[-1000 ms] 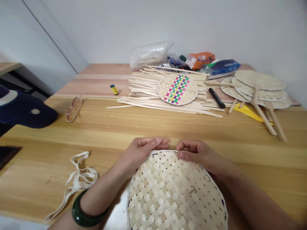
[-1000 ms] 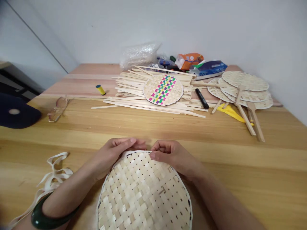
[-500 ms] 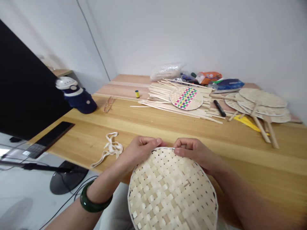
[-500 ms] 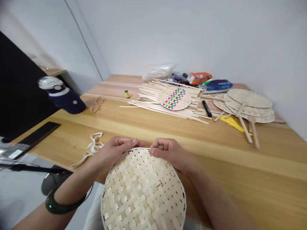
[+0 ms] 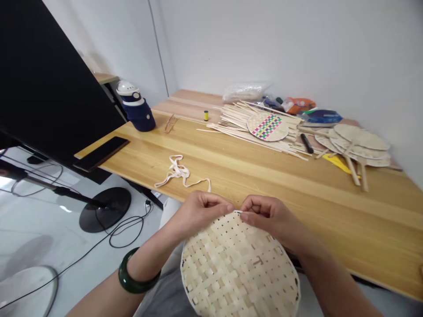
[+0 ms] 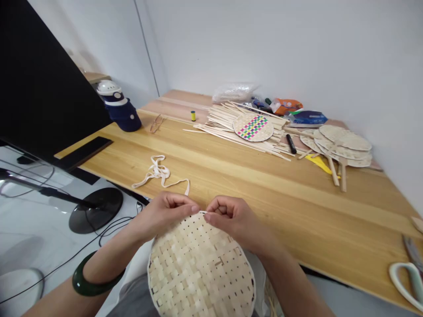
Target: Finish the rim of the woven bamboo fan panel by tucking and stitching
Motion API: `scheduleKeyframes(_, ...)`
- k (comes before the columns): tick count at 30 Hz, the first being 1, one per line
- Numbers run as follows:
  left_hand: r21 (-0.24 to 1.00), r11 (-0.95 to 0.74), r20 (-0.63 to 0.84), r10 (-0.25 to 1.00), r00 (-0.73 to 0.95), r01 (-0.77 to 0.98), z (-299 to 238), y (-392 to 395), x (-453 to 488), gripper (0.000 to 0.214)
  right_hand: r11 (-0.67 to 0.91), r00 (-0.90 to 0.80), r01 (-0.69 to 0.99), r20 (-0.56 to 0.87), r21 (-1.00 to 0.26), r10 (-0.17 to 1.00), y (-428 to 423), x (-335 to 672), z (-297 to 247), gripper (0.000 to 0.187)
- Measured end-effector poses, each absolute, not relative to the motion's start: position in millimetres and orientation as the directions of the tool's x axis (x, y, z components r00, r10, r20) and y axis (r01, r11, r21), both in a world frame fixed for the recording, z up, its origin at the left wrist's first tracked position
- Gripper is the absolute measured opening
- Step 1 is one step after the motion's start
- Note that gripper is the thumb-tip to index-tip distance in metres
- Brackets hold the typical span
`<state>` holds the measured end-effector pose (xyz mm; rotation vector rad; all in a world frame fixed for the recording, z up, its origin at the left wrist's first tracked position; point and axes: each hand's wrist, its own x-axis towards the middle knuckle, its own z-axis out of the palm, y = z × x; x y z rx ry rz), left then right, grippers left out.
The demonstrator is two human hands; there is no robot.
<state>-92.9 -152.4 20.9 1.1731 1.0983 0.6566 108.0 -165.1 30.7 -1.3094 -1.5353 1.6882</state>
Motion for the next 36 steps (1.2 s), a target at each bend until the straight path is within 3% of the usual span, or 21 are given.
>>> scheduleKeyframes(11, 0.932, 0.342, -0.36, 0.85, 0.385, 0.117, 18.2, -184.1, -110.9, 0.022, -0.256, -0.361, 0.191, -0.311, -0.948, 0.879, -196.1, 94.3, 34.8, 0.033)
scheduleKeyframes(18, 0.914, 0.406, -0.375, 0.833, 0.408, 0.011, 24.0, -197.9, -120.2, 0.018, -0.265, -0.349, 0.205, -0.323, -0.942, 0.88, -208.1, 84.8, 40.0, 0.035)
scheduleKeyframes(24, 0.936, 0.349, -0.34, 0.856, 0.389, 0.05, 27.1, -200.6, -117.8, 0.022, -0.178, -0.212, 0.116, -0.199, -0.977, 0.957, -208.6, 91.8, 37.7, 0.029)
scheduleKeyframes(29, 0.937, 0.339, -0.342, 0.845, 0.412, 0.082, 27.4, -199.1, -112.2, 0.022, -0.11, -0.255, 0.244, -0.173, -0.964, 0.951, -207.3, 91.5, 33.3, 0.023)
scheduleKeyframes(36, 0.94, 0.327, -0.336, 0.838, 0.43, 0.096, 28.8, -199.7, -107.5, 0.021, -0.045, -0.321, 0.197, -0.107, -0.979, 0.941, -211.5, 101.2, 22.2, 0.022)
